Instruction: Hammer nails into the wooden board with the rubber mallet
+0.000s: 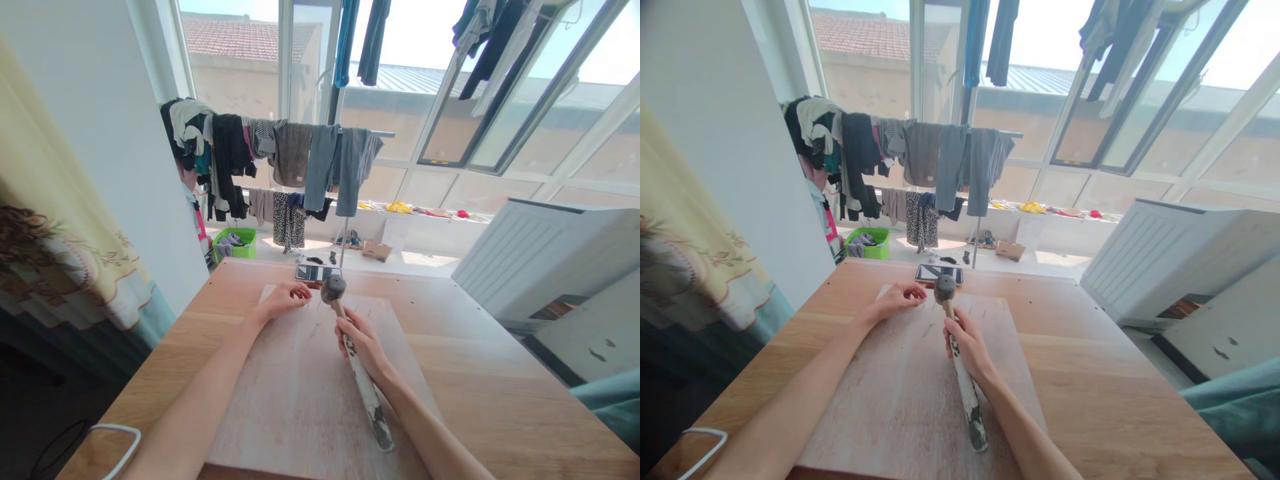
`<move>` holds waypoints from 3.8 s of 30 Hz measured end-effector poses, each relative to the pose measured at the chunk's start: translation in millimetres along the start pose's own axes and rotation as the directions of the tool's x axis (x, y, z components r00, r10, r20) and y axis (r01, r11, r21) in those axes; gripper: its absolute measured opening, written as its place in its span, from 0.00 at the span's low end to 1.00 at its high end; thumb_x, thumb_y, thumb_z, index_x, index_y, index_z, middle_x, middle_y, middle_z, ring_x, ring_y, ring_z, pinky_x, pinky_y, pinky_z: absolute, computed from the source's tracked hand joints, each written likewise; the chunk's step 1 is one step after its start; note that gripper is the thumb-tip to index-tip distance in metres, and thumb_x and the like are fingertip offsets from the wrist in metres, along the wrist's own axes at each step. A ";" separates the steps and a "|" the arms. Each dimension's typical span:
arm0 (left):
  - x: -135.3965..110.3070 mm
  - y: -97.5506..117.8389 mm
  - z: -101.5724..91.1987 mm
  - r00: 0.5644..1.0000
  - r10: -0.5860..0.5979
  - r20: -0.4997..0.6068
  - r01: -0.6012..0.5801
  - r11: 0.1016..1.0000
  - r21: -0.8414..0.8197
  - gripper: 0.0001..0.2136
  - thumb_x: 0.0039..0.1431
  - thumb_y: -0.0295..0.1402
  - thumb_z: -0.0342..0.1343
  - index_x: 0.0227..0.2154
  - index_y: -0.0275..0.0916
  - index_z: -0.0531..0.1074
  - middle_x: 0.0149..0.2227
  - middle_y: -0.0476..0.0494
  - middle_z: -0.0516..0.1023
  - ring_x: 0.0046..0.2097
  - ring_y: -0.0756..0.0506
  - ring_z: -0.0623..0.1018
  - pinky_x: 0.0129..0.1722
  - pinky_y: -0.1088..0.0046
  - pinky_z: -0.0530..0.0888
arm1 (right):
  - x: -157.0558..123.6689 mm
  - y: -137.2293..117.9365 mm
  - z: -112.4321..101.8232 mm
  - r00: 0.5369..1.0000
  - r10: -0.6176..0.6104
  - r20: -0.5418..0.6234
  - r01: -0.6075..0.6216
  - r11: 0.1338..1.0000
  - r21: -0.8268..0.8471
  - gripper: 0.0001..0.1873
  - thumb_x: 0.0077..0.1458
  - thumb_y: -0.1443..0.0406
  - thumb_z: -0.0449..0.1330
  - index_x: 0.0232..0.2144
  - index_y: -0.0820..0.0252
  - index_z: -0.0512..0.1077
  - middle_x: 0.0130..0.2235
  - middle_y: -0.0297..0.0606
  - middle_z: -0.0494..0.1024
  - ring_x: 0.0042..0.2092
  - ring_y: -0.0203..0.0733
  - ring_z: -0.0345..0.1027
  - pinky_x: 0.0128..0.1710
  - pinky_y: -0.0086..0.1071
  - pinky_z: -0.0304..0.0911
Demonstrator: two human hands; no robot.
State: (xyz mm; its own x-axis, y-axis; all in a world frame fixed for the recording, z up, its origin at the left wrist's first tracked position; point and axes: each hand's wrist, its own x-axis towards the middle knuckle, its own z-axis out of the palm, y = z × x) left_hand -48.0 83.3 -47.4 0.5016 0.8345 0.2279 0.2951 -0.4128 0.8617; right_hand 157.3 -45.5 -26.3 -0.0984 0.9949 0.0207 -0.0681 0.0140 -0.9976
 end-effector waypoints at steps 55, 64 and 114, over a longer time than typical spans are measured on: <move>-18.5 94.6 36.9 0.916 -0.212 0.341 -0.163 0.581 0.798 0.13 0.52 0.31 0.59 0.42 0.39 0.72 0.40 0.37 0.80 0.43 0.38 0.80 0.37 0.69 0.72 | 17.4 3.9 10.6 0.957 -0.068 -0.282 0.104 0.988 0.112 0.13 0.51 0.55 0.62 0.27 0.58 0.67 0.21 0.26 0.67 0.16 0.28 0.58 0.15 0.24 0.52; -15.7 87.4 22.5 0.876 -0.235 0.422 -0.139 0.714 0.686 0.09 0.45 0.29 0.61 0.33 0.41 0.74 0.32 0.45 0.78 0.34 0.43 0.78 0.29 0.72 0.69 | 14.9 1.4 14.8 0.966 -0.084 -0.244 0.108 0.990 0.087 0.12 0.52 0.56 0.61 0.28 0.59 0.68 0.20 0.26 0.67 0.16 0.28 0.58 0.15 0.24 0.51; -7.1 10.9 -24.0 0.992 -0.066 0.105 0.038 0.968 0.250 0.14 0.48 0.33 0.58 0.40 0.37 0.74 0.35 0.46 0.79 0.38 0.46 0.77 0.38 0.74 0.73 | 16.4 7.0 42.0 0.998 -0.033 0.060 0.027 0.994 0.103 0.17 0.53 0.52 0.62 0.33 0.59 0.68 0.22 0.25 0.68 0.16 0.28 0.59 0.14 0.23 0.50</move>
State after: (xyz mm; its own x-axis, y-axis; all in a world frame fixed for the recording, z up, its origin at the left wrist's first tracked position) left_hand -67.8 81.6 -28.7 0.5637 0.8169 0.1220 0.5076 -0.4592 0.7290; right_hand 113.5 -33.3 -30.2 -0.1558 0.9861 0.0579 -0.1724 0.0306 -0.9845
